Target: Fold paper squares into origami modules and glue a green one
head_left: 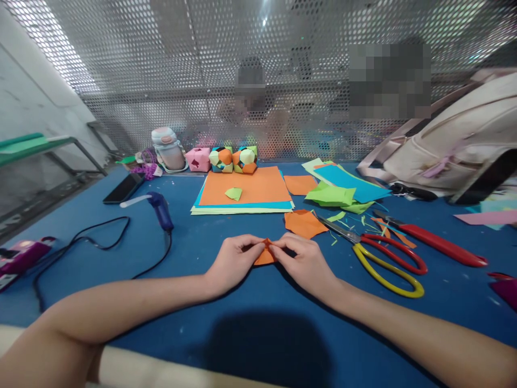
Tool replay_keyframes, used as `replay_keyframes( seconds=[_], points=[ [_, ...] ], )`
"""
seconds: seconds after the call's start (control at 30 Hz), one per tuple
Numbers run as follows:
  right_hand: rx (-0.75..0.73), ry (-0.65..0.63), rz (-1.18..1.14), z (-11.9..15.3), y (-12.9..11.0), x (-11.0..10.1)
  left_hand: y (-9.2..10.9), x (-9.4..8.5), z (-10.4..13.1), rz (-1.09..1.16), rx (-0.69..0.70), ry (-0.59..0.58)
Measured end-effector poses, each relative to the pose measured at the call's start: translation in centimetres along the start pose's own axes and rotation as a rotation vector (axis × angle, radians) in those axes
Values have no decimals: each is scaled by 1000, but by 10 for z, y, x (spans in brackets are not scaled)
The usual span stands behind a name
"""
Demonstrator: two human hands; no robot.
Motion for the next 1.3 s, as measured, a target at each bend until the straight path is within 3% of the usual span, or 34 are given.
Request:
replay_keyframes(
  seconds=[0.23, 0.8, 1.07, 1.3],
  points=[
    [-74, -20, 39, 2, -1, 2, -1, 1, -1, 5, 13, 5],
    [17, -56, -58, -2, -1, 1, 9, -4, 1, -92, 125, 35],
    [18, -47, -64, -2, -1, 1, -4, -1, 0, 5, 7, 31],
    [9, -38, -35, -2, -1, 0, -6, 3, 1, 66, -14, -3]
  ],
)
Point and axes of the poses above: each hand's wrist, its own z-axis away from the middle knuckle, its own x-axis out of the palm, y = z × x, the point moved 7 cm from there along -z, towards the middle knuckle, and after that the axes turned 13 degrees about -z, right-handed, at the moved point
